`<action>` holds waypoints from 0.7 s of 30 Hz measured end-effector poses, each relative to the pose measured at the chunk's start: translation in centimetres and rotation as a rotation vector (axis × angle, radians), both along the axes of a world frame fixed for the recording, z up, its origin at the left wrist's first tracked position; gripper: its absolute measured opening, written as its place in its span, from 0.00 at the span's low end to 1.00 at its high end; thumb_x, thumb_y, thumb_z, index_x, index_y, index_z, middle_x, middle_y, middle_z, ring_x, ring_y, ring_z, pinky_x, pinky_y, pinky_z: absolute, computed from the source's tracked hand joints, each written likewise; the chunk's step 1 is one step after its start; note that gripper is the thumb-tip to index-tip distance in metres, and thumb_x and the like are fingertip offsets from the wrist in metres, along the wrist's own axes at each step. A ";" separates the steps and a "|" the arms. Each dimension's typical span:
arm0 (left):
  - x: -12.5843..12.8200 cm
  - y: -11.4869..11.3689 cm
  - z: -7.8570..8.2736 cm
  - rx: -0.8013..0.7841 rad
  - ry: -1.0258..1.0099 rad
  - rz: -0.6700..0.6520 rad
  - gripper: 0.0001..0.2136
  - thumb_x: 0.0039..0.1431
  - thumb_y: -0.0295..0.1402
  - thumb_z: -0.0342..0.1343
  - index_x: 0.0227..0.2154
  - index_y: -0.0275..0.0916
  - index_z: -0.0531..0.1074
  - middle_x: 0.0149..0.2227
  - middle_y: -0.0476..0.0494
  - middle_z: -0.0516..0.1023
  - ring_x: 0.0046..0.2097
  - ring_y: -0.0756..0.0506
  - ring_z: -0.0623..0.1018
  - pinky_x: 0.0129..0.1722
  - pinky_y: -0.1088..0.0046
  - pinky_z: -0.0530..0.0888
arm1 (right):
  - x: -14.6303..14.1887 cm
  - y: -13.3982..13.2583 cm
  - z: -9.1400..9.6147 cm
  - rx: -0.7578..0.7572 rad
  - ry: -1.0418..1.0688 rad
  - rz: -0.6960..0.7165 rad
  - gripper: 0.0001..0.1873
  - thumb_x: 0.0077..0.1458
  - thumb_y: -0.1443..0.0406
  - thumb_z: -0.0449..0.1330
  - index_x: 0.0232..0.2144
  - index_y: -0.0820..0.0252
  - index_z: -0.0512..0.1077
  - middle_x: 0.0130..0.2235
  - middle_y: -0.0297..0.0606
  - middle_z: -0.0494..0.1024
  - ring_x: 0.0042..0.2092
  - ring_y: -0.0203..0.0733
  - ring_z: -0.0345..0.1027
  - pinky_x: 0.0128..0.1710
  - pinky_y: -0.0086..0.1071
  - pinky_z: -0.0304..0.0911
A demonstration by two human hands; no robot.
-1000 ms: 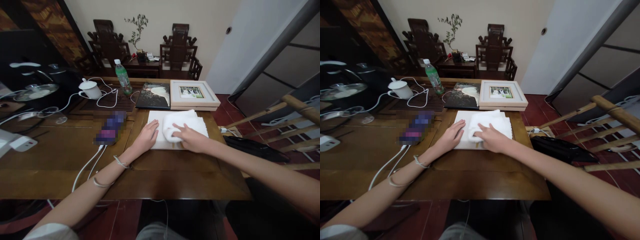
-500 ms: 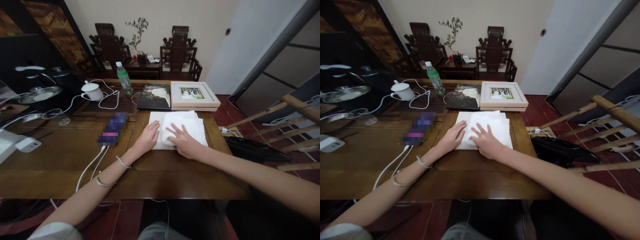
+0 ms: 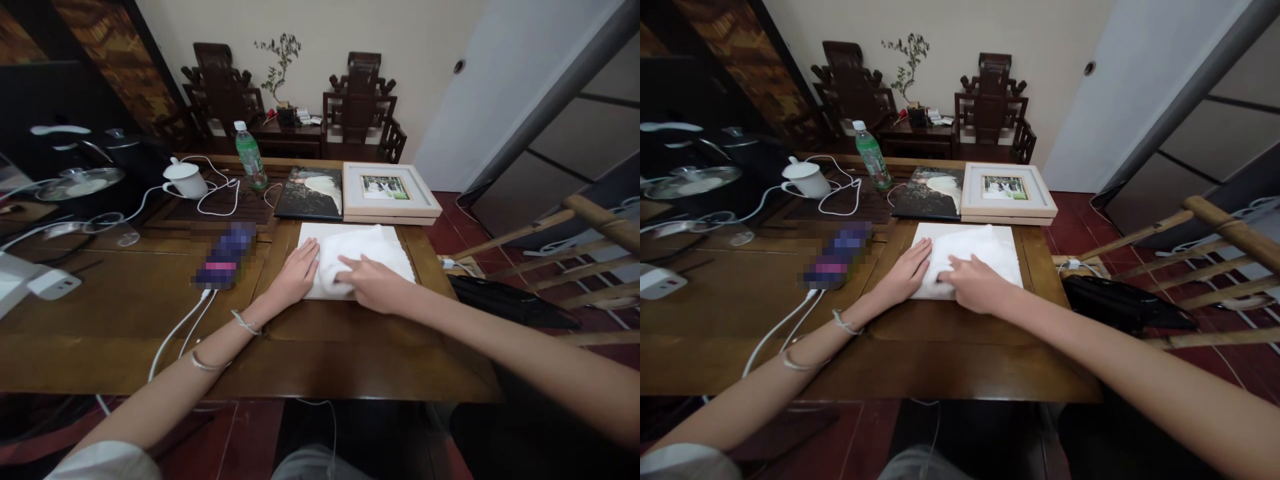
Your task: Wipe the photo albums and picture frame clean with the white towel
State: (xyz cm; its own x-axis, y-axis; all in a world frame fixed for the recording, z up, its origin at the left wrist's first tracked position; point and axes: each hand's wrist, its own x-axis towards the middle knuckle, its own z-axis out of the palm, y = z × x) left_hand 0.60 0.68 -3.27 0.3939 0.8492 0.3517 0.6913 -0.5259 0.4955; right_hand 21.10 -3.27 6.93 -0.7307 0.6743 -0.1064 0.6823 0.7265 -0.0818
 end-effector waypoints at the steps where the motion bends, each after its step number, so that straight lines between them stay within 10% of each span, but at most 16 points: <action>1: 0.0 0.0 0.0 0.007 -0.006 -0.005 0.21 0.65 0.31 0.40 0.59 0.31 0.61 0.63 0.31 0.60 0.66 0.40 0.58 0.62 0.50 0.58 | -0.3 1.2 -0.3 0.024 -0.005 -0.008 0.25 0.49 0.78 0.49 0.48 0.62 0.71 0.55 0.57 0.68 0.51 0.54 0.69 0.52 0.52 0.59; 8: -0.2 0.1 0.1 0.016 -0.027 -0.020 0.22 0.63 0.28 0.40 0.60 0.32 0.60 0.63 0.32 0.61 0.65 0.40 0.59 0.63 0.51 0.59 | -1.6 4.4 -2.2 0.223 -0.131 0.038 0.25 0.51 0.77 0.51 0.52 0.65 0.67 0.63 0.57 0.57 0.65 0.63 0.43 0.56 0.64 0.48; 21: -0.2 -0.1 0.5 0.023 0.013 -0.025 0.22 0.61 0.26 0.41 0.58 0.30 0.62 0.63 0.32 0.61 0.65 0.40 0.59 0.63 0.53 0.58 | 0.0 -5.9 0.0 -0.026 -0.068 0.196 0.22 0.49 0.73 0.56 0.49 0.62 0.71 0.63 0.53 0.60 0.65 0.61 0.47 0.59 0.59 0.49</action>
